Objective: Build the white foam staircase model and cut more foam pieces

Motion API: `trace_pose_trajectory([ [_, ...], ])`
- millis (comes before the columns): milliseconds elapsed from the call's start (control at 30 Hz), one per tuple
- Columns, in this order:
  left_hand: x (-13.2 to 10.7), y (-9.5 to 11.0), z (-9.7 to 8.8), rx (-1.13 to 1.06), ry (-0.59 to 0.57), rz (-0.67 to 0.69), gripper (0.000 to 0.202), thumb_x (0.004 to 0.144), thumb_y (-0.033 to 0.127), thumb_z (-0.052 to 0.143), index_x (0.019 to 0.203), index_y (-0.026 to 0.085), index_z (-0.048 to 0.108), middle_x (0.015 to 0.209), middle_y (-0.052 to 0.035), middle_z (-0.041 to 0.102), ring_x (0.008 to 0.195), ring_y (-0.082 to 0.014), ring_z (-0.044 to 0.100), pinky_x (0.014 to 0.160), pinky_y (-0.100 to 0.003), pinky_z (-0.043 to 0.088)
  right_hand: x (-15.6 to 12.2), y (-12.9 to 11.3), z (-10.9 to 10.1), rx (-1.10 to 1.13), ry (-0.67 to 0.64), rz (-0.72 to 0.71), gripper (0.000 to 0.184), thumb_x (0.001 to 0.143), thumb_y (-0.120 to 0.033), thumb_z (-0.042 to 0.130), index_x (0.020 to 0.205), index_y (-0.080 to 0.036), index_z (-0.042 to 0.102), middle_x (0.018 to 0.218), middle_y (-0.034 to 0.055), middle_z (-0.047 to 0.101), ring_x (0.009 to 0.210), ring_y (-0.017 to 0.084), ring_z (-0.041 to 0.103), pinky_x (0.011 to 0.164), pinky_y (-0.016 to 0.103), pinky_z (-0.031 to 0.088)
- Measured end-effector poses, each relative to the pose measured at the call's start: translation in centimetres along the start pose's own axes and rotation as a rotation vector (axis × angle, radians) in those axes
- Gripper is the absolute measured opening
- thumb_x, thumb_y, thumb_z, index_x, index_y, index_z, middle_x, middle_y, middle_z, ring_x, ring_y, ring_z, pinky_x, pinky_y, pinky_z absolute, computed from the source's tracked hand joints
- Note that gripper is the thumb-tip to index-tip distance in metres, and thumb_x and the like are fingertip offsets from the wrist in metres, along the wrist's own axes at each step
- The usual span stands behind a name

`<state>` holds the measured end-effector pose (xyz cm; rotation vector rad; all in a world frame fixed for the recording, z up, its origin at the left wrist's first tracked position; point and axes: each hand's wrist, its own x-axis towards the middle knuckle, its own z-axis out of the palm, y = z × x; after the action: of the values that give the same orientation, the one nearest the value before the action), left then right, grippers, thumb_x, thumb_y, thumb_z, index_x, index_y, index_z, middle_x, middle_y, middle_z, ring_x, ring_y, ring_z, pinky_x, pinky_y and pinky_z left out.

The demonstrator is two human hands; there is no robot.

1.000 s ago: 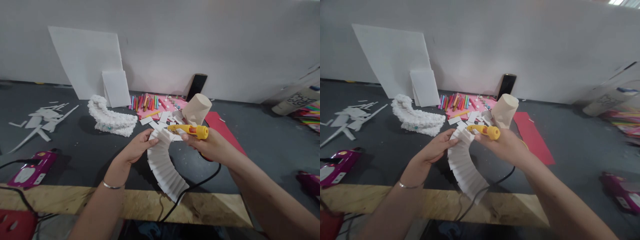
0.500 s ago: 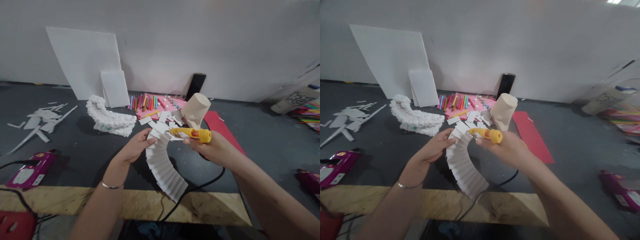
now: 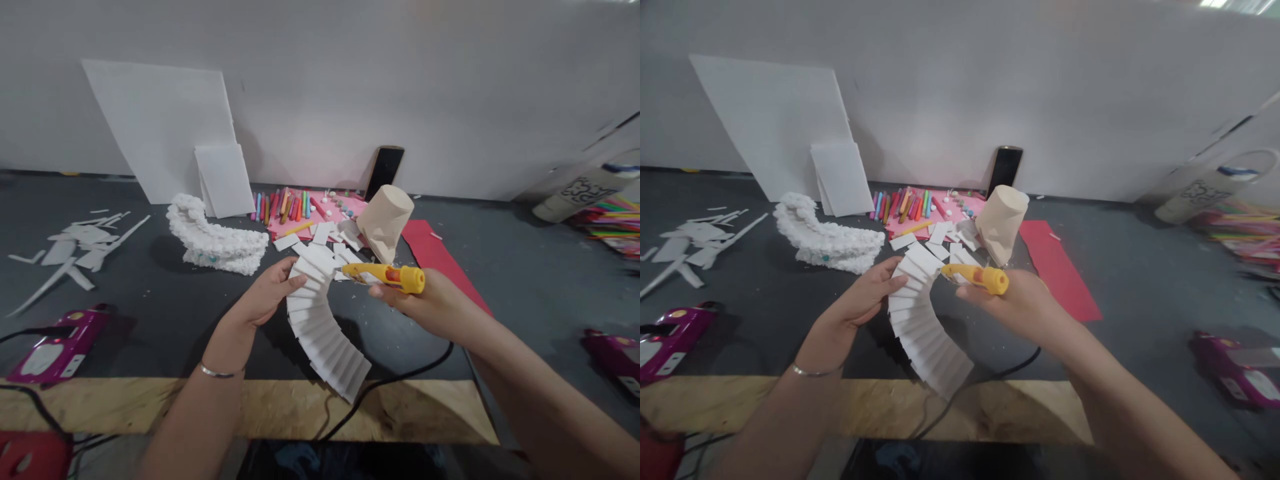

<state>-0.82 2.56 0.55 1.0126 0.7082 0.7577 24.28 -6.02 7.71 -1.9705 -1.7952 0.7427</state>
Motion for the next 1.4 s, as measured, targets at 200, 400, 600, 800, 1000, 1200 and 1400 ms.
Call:
trace_pose_trajectory([
  [200,0.1,-0.1,0.0,-0.004,0.032,-0.025,0.042,0.072,0.027,0.08,0.109,0.015,0.064,0.102,-0.0086,0.073,0.096,-0.0223,0.066,0.088,-0.034,0.048,-0.5,0.7,0.2,-0.1,0.052,-0.08,0.04,0.082,-0.062,0.057,0.071,-0.023,0.064,0.056,-0.0015,0.058,0.051,0.014,0.053,0.047,0.024,0.036],
  [400,0.3,-0.2,-0.4,-0.014,0.05,-0.002,0.039,0.071,0.029,0.081,0.103,0.015,0.064,0.099,-0.0072,0.073,0.091,-0.0209,0.067,0.084,-0.032,0.048,-1.1,3.4,2.3,-0.387,0.051,-0.228,0.036,0.08,-0.056,0.065,0.072,-0.022,0.056,0.073,0.0024,0.066,0.064,0.02,0.062,0.052,0.027,0.038],
  [600,0.3,-0.2,-0.6,-0.025,0.06,-0.012,0.037,0.073,0.03,0.08,0.103,0.015,0.064,0.094,-0.0063,0.073,0.085,-0.0193,0.068,0.08,-0.03,0.049,-2.0,8.8,4.6,-0.444,-0.09,-0.26,0.047,0.07,-0.047,0.078,0.103,-0.018,0.059,0.107,0.0132,0.066,0.098,0.031,0.064,0.08,0.041,0.051],
  [800,0.4,-0.1,-0.4,-0.026,0.08,-0.035,0.041,0.071,0.029,0.082,0.105,0.015,0.064,0.095,-0.0068,0.074,0.086,-0.0197,0.068,0.079,-0.029,0.05,0.0,9.6,1.7,-0.333,-0.146,-0.338,0.038,0.088,-0.04,0.06,0.122,-0.022,0.059,0.121,0.0113,0.063,0.113,0.027,0.06,0.091,0.038,0.049],
  [1000,0.4,0.1,-0.3,-0.009,0.093,-0.023,0.037,0.072,0.028,0.081,0.103,0.015,0.065,0.095,-0.0066,0.074,0.083,-0.0177,0.067,0.08,-0.029,0.051,6.9,5.5,2.2,-0.477,0.058,-0.071,0.029,0.096,-0.04,0.045,0.097,-0.024,0.069,0.102,0.0071,0.072,0.091,0.023,0.067,0.064,0.028,0.043],
  [1200,0.3,0.1,-0.1,-0.01,0.096,-0.027,0.041,0.069,0.03,0.083,0.102,0.015,0.065,0.092,-0.0058,0.073,0.08,-0.0177,0.067,0.078,-0.03,0.051,10.8,4.8,4.5,-0.451,0.043,-0.005,0.031,0.089,-0.046,0.053,0.079,-0.02,0.068,0.09,0.0111,0.072,0.086,0.027,0.065,0.062,0.03,0.04],
  [1400,0.3,0.0,-0.1,-0.009,0.085,-0.027,0.04,0.07,0.03,0.082,0.103,0.015,0.064,0.096,-0.006,0.073,0.083,-0.0171,0.065,0.08,-0.03,0.05,11.4,5.9,3.9,-0.232,0.016,-0.052,0.025,0.082,-0.044,0.061,0.075,-0.02,0.064,0.077,0.0026,0.067,0.07,0.017,0.06,0.059,0.025,0.04],
])
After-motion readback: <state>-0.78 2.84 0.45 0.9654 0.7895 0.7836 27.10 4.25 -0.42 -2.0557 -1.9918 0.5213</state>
